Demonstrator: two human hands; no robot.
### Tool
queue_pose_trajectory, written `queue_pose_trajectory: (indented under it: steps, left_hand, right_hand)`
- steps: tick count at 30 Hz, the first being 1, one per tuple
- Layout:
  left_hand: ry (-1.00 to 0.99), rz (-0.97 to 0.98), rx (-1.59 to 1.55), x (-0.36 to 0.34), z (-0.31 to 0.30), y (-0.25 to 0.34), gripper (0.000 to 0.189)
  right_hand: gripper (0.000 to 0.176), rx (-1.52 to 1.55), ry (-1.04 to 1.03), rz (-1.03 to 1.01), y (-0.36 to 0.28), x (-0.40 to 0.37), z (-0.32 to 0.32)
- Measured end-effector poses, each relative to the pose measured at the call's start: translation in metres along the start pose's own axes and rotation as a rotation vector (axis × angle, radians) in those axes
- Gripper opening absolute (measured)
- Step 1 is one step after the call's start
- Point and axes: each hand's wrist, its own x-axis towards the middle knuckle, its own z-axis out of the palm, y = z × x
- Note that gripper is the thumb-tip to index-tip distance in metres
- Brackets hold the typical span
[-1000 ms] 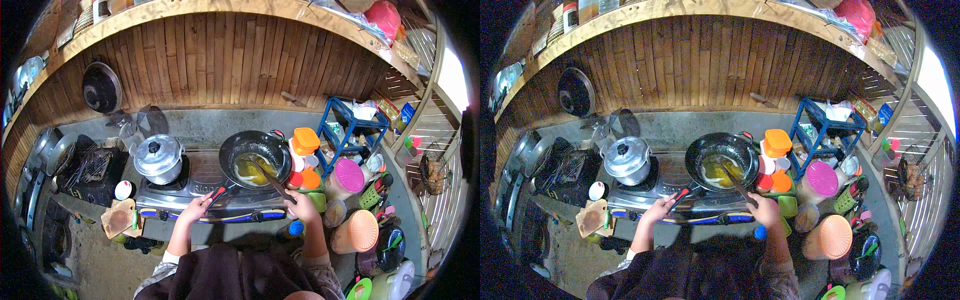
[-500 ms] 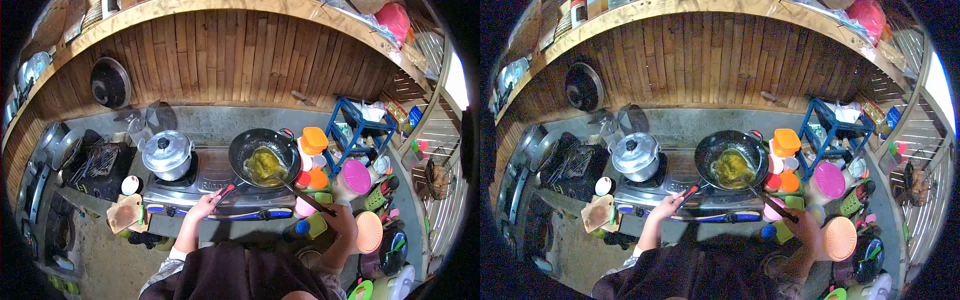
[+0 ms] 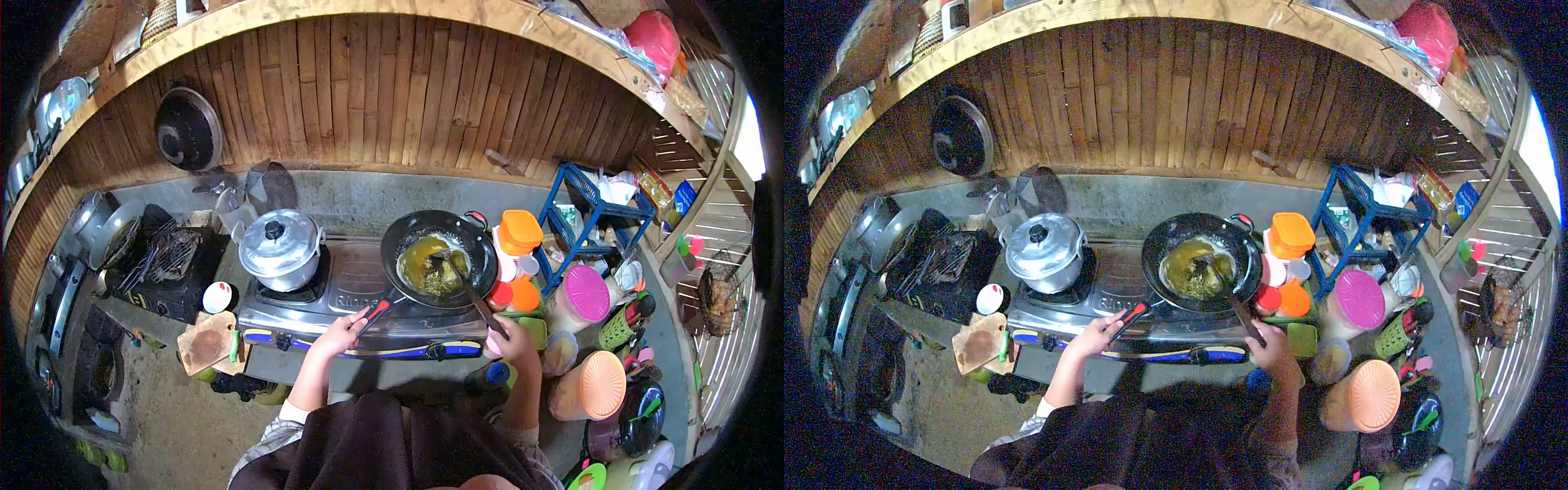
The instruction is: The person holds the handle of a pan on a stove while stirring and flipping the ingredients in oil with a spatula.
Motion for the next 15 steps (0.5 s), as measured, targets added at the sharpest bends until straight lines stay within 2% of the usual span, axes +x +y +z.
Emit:
queue_pose_trajectory:
  steps: [1, 2, 3, 5, 6, 9, 10, 11, 13, 15]
  left_hand:
    - [0.003, 0.002, -0.001, 0.001, 0.000, 0.000, 0.039]
    - [0.006, 0.006, 0.005, 0.001, 0.000, -0.002, 0.039]
    - [0.007, 0.011, 0.010, 0.001, 0.001, -0.003, 0.039]
    - [0.009, 0.024, 0.007, 0.002, 0.002, -0.007, 0.039]
    - [0.009, 0.036, 0.005, 0.003, 0.002, -0.005, 0.039]
    - [0.009, 0.020, 0.010, -0.002, 0.001, 0.001, 0.038]
    - [0.008, 0.022, 0.011, -0.001, 0.001, 0.000, 0.038]
    - [0.009, 0.019, 0.005, 0.000, 0.001, -0.002, 0.039]
    - [0.003, 0.019, 0.000, 0.001, 0.001, -0.003, 0.039]
    - [-0.008, 0.016, -0.042, 0.001, 0.001, -0.003, 0.039]
  right_hand:
    - [0.038, 0.090, 0.037, -0.049, 0.021, 0.004, 0.017]
    - [0.040, 0.073, -0.001, 0.036, 0.041, 0.006, 0.032]
    - [0.040, 0.073, -0.002, 0.035, 0.028, 0.007, 0.029]
    - [0.042, -0.109, -0.111, 0.182, -0.029, 0.009, 0.016]
    - [0.045, 0.069, -0.058, 0.124, -0.046, 0.007, 0.017]
    - [0.045, 0.137, -0.006, 0.142, -0.024, 0.003, 0.032]
    - [0.045, -0.002, 0.027, 0.119, -0.042, 0.000, 0.021]
    - [0.045, -0.001, 0.031, 0.120, -0.027, -0.001, 0.025]
    - [0.036, 0.017, 0.137, -0.077, 0.011, -0.005, 0.031]
    - [0.035, 0.035, 0.200, -0.036, 0.015, -0.016, 0.026]
